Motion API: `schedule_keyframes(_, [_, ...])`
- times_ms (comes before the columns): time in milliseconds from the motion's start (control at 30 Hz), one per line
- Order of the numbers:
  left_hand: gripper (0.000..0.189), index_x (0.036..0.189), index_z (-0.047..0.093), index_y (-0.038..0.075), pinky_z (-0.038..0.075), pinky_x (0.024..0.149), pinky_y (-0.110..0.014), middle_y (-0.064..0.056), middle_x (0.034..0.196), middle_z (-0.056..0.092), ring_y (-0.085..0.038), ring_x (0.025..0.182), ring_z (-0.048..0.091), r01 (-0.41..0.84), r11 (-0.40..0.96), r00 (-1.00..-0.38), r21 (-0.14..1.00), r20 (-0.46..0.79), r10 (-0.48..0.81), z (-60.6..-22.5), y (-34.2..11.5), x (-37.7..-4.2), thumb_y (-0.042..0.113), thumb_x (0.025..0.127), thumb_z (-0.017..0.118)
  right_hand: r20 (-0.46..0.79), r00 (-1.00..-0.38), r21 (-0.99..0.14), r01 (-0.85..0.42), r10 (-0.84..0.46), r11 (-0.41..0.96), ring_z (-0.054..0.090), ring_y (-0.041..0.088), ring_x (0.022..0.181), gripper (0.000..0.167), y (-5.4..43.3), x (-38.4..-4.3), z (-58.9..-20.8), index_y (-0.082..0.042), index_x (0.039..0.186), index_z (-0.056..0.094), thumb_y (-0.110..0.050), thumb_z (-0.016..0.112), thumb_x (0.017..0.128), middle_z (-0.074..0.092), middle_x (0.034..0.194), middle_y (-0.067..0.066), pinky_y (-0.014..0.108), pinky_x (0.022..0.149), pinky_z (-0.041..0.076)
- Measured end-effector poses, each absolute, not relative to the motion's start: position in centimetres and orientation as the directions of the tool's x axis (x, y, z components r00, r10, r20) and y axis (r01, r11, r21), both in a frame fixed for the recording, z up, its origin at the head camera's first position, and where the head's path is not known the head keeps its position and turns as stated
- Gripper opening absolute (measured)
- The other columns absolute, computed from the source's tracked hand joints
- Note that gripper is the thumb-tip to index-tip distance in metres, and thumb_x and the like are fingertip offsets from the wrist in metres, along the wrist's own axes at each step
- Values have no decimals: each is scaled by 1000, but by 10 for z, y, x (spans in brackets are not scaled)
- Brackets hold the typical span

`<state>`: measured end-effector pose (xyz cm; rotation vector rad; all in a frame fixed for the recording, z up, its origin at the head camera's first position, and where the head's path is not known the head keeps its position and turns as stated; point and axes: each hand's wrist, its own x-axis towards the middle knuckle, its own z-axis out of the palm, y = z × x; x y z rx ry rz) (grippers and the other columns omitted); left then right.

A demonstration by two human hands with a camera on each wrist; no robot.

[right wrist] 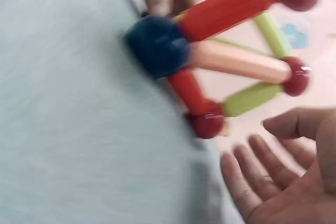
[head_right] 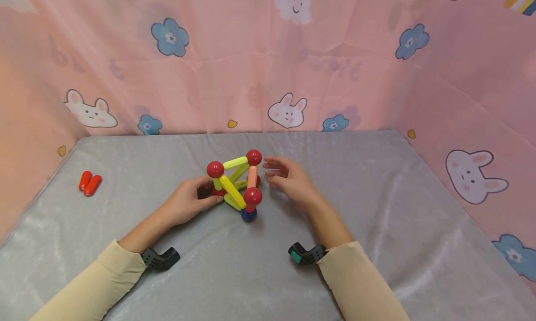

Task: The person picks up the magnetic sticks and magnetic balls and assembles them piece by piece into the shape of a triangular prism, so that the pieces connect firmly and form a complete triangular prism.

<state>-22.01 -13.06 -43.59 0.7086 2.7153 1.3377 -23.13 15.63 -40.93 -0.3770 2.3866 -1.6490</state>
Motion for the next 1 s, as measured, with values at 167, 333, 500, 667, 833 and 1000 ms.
schedule_keyframes(167, [36, 123, 68, 8, 55, 94, -43, -9, 118, 73, -24, 105, 69, 282, 632, -956, 722, 157, 247, -435, -135, -220, 26, 91, 75, 47, -890, -892, -242, -454, 383, 51, 34, 138, 58, 142, -233, -422, -11, 150, 45, -9, 64, 95, 55, 148, 13, 54, 114, 41])
schedule_keyframes(333, [29, 114, 71, 8, 52, 72, -33, -9, 98, 74, -19, 81, 65, 180, 681, -983, 710, 109, 146, -432, -148, -223, 27, 93, 72, 88, -847, -816, -363, -524, 451, 69, 26, 102, 35, 135, -232, -424, -7, 122, 67, -11, 75, 88, 72, 108, 11, 39, 89, 57])
schedule_keyframes(500, [40, 135, 59, 3, 56, 81, -31, -13, 113, 75, -19, 94, 71, 207, 527, -876, 824, -85, 476, -420, -171, -229, 13, 97, 63, 26, -798, -763, -405, -602, 504, 63, 17, 92, 39, 127, -226, -422, -16, 121, 67, -23, 82, 85, 70, 102, 0, 29, 77, 55])
schedule_keyframes(667, [30, 126, 63, 5, 54, 77, -31, -7, 106, 72, -16, 86, 66, 163, 640, -743, 751, -333, 581, -398, -186, -225, 21, 101, 57, 33, -817, -762, -394, -576, 514, 61, 18, 96, 40, 126, -219, -425, -15, 122, 65, -27, 81, 86, 69, 104, 1, 34, 85, 53])
schedule_keyframes(833, [32, 104, 67, 15, 46, 69, -29, 0, 88, 64, -15, 79, 59, 254, 797, -715, 548, -449, 537, -373, -181, -211, 44, 91, 70, 28, -868, -763, -339, -496, 550, 58, 21, 99, 39, 134, -217, -425, -15, 120, 66, -27, 81, 86, 67, 105, 3, 36, 86, 50])
schedule_keyframes(1000, [26, 93, 64, 16, 37, 60, -27, 3, 74, 56, -13, 68, 52, 315, 867, -783, 386, -411, 467, -373, -180, -186, 29, 79, 82, 44, -863, -782, -343, -504, 520, 58, 21, 100, 41, 128, -224, -431, -17, 121, 67, -29, 82, 84, 68, 104, 1, 34, 85, 51])
